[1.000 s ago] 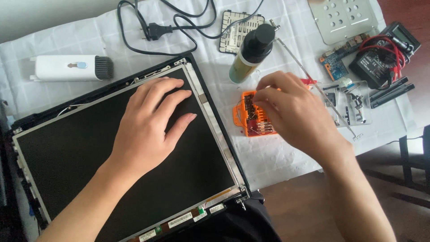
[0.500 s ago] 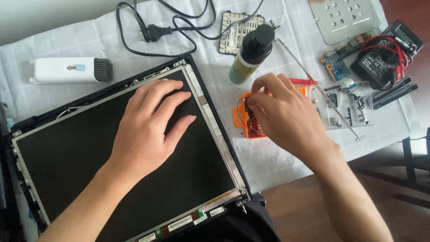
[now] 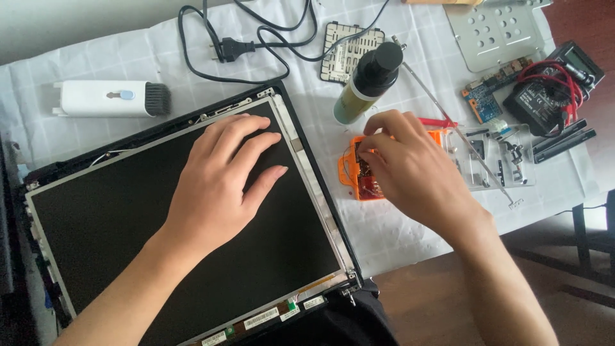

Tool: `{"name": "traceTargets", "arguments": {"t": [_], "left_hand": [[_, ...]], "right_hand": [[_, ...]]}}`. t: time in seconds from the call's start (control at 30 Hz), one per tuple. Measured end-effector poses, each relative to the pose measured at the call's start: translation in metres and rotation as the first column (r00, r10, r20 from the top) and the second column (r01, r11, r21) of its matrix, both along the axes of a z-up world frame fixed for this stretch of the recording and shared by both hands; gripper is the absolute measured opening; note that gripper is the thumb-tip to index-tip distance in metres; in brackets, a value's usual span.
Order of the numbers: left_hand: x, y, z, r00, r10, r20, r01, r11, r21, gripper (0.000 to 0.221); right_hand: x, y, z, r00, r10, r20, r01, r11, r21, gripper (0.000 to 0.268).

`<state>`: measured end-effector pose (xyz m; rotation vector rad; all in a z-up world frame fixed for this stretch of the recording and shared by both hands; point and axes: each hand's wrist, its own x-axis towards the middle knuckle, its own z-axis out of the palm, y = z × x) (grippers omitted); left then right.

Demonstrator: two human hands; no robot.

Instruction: Disassembling and reassembling a laptop screen by removing screws with a screwdriver and prying off the plastic bezel.

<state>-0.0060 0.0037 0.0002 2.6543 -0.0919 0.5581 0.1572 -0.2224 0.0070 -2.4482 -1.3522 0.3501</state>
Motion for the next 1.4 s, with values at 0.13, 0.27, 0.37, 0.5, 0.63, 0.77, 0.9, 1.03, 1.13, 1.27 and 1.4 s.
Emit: {"name": "traceTargets", "arguments": {"t": [0.13, 0.27, 0.37, 0.5, 0.63, 0.77, 0.9, 1.03, 1.13, 1.27, 1.4], "left_hand": [[0.0, 0.0, -0.002, 1.0, 0.008, 0.024, -0.008, 1.0, -0.005, 0.029], [-0.001, 0.001, -0.004, 1.0, 0.012, 0.027, -0.012, 1.0, -0.004, 0.03], [-0.001, 0.001, -0.004, 1.0, 0.012, 0.027, -0.012, 1.0, -0.002, 0.031], [-0.005, 0.0, -0.004, 0.985, 0.156, 0.076, -0.156, 0.988, -0.004, 0.042], [-0.008, 0.008, -0.01, 0.942, 0.32, 0.103, -0.321, 0.947, -0.007, 0.062], [-0.008, 0.012, -0.013, 0.933, 0.356, 0.051, -0.354, 0.934, -0.034, 0.07], [-0.009, 0.013, -0.014, 0.927, 0.373, 0.029, -0.372, 0.927, -0.054, 0.07], [-0.01, 0.014, -0.017, 0.923, 0.384, 0.014, -0.383, 0.921, -0.071, 0.069], [-0.01, 0.014, -0.018, 0.919, 0.393, 0.021, -0.39, 0.917, -0.081, 0.068], [-0.011, 0.015, -0.018, 0.924, 0.382, 0.02, -0.38, 0.922, -0.068, 0.068], [-0.011, 0.016, -0.022, 0.924, 0.383, 0.009, -0.382, 0.922, -0.062, 0.068]], "right_hand": [[-0.001, -0.01, 0.015, 0.996, 0.054, -0.075, -0.036, 0.973, 0.23, 0.01], [-0.012, -0.009, 0.04, 0.968, 0.065, -0.243, 0.013, 0.952, 0.306, 0.009], [-0.016, -0.003, 0.051, 0.932, 0.11, -0.344, 0.02, 0.935, 0.354, 0.011], [-0.023, 0.023, 0.06, 0.938, 0.199, -0.283, -0.051, 0.889, 0.456, 0.008], [-0.025, 0.071, 0.053, 0.942, 0.25, -0.225, -0.113, 0.865, 0.488, 0.004], [-0.009, 0.118, 0.026, 0.959, 0.276, -0.06, -0.229, 0.885, 0.405, 0.012], [0.006, 0.139, 0.005, 0.959, 0.262, 0.109, -0.283, 0.91, 0.302, 0.014], [0.007, 0.14, 0.006, 0.938, 0.319, 0.138, -0.345, 0.905, 0.251, 0.013], [0.007, 0.137, 0.004, 0.941, 0.299, 0.159, -0.328, 0.922, 0.204, 0.009], [0.003, 0.138, 0.006, 0.917, 0.326, 0.23, -0.365, 0.918, 0.156, 0.009], [0.003, 0.136, 0.004, 0.861, 0.363, 0.357, -0.428, 0.895, 0.124, 0.006]]}}
